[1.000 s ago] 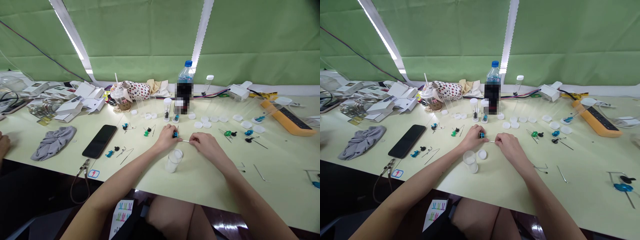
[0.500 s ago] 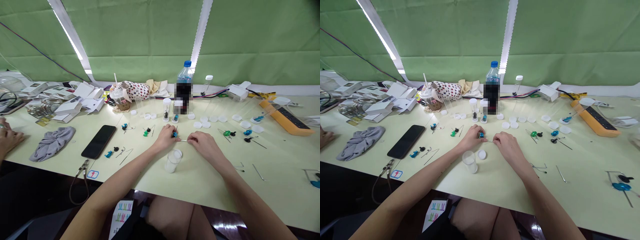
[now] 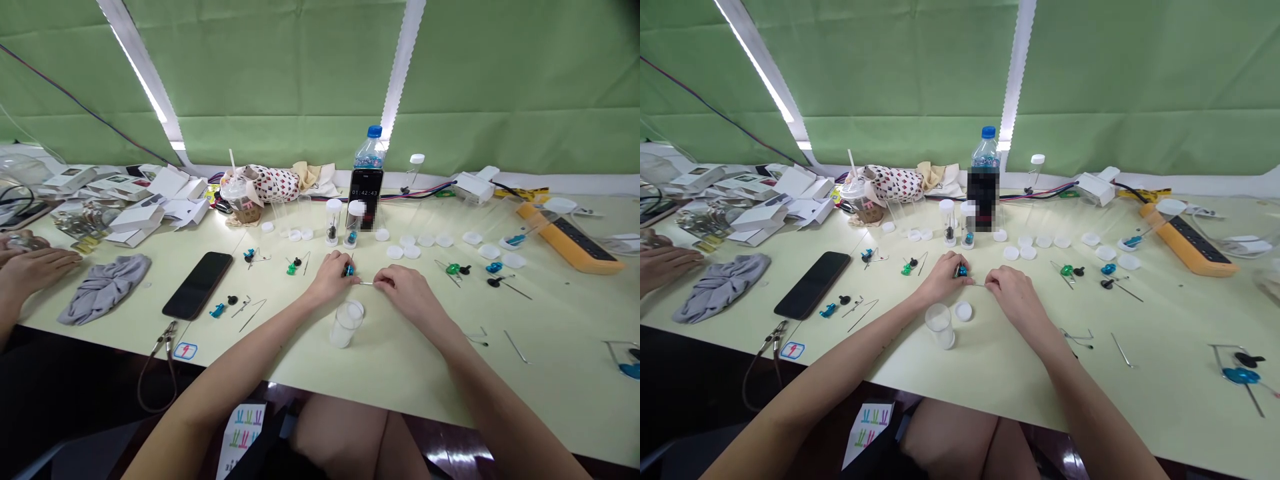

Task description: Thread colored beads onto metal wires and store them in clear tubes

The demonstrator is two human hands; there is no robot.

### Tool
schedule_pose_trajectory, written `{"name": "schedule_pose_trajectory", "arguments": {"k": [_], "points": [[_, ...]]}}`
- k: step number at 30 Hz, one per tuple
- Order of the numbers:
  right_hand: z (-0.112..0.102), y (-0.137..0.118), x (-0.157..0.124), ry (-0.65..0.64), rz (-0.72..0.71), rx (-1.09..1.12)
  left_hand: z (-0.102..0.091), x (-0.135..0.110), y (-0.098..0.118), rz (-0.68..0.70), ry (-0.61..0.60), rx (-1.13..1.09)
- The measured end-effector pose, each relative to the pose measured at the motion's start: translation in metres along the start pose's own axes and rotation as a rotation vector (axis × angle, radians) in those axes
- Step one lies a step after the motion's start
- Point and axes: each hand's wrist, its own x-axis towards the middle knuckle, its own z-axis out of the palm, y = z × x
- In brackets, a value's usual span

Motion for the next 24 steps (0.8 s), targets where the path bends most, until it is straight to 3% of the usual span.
{"name": "schedule_pose_trajectory", "arguments": {"k": [24], "points": [[0.0041, -0.0039, -0.0012, -0.032, 0.045, 0.033, 0.0026, 0.0008, -0.0005, -0.006, 0.016, -0.021]]}}
